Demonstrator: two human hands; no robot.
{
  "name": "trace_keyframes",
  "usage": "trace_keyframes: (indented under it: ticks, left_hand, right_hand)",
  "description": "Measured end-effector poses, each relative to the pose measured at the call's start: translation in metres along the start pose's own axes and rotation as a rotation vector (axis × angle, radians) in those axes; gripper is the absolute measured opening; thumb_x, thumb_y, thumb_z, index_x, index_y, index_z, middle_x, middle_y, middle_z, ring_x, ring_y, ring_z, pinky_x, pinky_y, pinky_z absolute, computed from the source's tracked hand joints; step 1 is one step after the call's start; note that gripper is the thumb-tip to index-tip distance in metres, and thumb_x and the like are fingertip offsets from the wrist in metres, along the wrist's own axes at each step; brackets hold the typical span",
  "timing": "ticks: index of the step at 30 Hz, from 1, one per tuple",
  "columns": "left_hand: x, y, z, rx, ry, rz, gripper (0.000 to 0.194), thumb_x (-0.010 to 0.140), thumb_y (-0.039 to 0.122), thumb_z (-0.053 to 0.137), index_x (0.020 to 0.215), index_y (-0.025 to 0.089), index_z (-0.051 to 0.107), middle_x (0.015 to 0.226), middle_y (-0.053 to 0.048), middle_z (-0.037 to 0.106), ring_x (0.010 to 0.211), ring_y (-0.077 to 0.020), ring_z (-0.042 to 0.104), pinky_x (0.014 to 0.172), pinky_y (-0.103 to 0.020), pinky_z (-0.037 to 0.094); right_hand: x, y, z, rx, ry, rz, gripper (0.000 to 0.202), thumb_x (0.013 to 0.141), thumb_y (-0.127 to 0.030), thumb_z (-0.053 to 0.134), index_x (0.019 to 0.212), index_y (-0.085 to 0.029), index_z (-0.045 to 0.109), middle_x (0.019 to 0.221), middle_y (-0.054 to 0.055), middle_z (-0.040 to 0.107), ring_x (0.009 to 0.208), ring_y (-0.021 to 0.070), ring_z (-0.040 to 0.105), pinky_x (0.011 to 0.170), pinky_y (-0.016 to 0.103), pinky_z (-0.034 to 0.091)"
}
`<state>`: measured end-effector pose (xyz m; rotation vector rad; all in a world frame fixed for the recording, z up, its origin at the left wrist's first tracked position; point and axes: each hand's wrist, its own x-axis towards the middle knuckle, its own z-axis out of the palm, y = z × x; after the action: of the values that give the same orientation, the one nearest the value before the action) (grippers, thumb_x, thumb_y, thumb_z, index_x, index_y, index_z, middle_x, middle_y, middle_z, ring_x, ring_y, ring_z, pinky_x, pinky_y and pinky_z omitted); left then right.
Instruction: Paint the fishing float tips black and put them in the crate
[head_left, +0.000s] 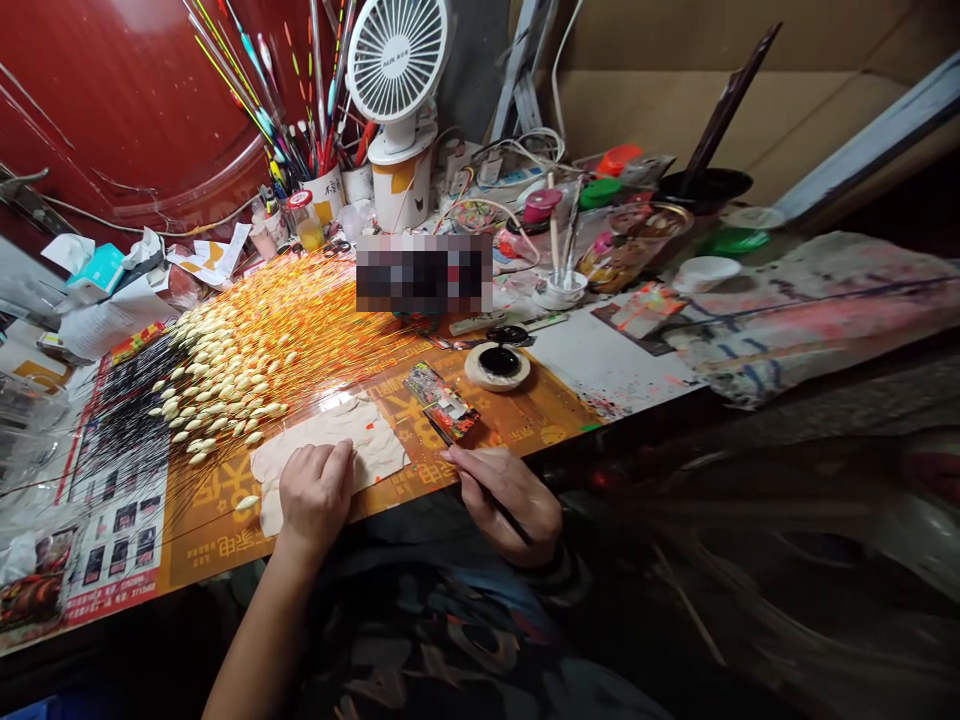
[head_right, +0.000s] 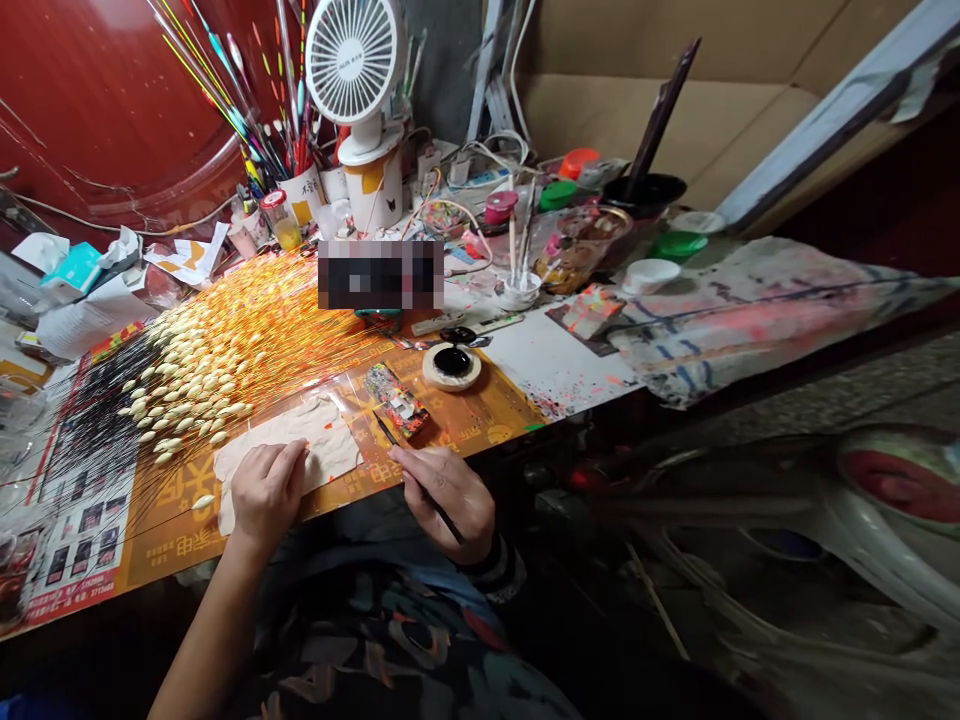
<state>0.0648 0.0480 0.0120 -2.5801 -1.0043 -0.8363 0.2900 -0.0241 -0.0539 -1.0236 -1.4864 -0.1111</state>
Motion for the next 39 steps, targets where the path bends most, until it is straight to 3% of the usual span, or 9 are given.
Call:
trace_keyframes:
  ticks: [16,33,39]
  left_hand:
    - [0.0,0.002,0.0,-0.006,-0.001,-0.011,0.017,0.094,0.016,0.055,0.11,0.019,0.059,0.079,-0.004,0.068,0.072,-0.0165,0.062,0.067,-0.031,0.044]
    - [-0.002,0.002,0.002,0.02,0.002,-0.01,0.016,0.094,0.017,0.055,0.109,0.019,0.059,0.077,-0.003,0.067,0.07,-0.0159,0.06,0.066,-0.031,0.042]
    - [-0.001,0.002,0.001,0.014,0.005,-0.015,0.017,0.094,0.017,0.055,0.111,0.019,0.059,0.078,-0.003,0.068,0.071,-0.0163,0.061,0.066,-0.031,0.043]
  right_hand:
    - [0.001,-0.007,0.002,0.028,0.014,0.015,0.049,0.089,-0.004,0.058,0.133,-0.025,0.058,0.098,0.007,0.074,0.086,0.0205,0.069,0.072,0.036,0.059]
    - [-0.003,-0.009,0.006,0.005,-0.058,0.012,0.051,0.089,-0.005,0.059,0.136,-0.024,0.056,0.106,0.008,0.073,0.092,0.0214,0.069,0.077,0.036,0.058]
    - [-0.003,-0.01,0.006,0.021,-0.013,0.022,0.049,0.088,-0.005,0.059,0.133,-0.024,0.058,0.103,0.008,0.074,0.089,0.0216,0.07,0.075,0.037,0.058]
